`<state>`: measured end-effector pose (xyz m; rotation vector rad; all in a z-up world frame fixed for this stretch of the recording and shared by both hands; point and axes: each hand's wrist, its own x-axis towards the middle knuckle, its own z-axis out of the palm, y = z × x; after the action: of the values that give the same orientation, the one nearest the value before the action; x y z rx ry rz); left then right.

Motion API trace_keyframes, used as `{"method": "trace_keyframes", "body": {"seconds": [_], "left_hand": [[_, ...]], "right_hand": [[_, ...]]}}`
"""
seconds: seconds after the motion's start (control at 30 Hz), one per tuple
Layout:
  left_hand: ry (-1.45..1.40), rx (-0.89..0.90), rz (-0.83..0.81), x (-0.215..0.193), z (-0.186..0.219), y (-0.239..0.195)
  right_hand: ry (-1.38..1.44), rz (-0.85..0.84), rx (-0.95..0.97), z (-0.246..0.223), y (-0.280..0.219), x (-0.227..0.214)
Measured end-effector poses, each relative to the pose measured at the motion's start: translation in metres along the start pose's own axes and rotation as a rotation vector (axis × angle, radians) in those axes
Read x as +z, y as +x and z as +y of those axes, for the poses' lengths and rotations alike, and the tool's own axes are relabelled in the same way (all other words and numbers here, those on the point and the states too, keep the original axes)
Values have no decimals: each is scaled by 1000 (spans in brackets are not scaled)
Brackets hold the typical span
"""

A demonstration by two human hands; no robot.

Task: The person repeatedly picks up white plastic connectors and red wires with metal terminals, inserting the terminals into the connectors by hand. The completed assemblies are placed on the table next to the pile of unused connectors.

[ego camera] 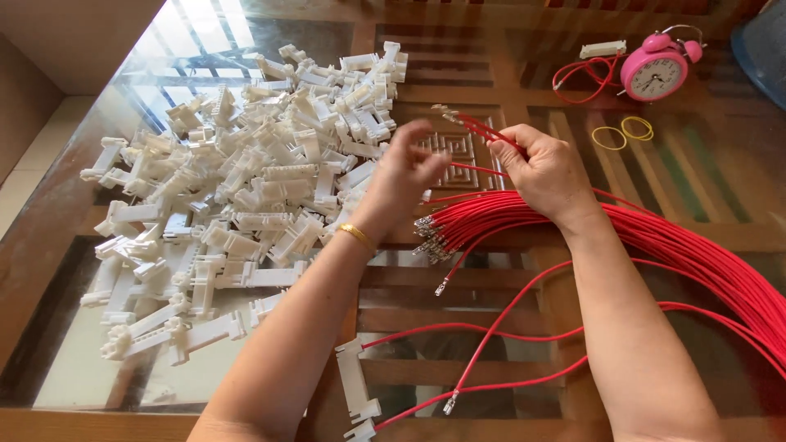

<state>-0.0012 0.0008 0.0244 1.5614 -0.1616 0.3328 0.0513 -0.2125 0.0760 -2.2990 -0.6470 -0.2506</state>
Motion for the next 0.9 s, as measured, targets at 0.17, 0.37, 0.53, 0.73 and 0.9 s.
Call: {"method": "trace_keyframes", "body": {"seconds": [0.17,0.37,0.53,0.73,0.9], "left_hand": [[1166,423,-26,7,-48,-12],[1322,275,-197,10,-11,-21],[1301,156,-242,-15,-24,-3],[1525,236,164,-77,-87,58],[1435,-186,-65,-65,-17,56]], "right_hand": [[-91,-226,164,-8,15,21],[-241,-190,255,35,37,44],[-184,38,18,60,31,51],[-65,184,-107,20,8,35],[59,196,-125,10,-14,30]]}}
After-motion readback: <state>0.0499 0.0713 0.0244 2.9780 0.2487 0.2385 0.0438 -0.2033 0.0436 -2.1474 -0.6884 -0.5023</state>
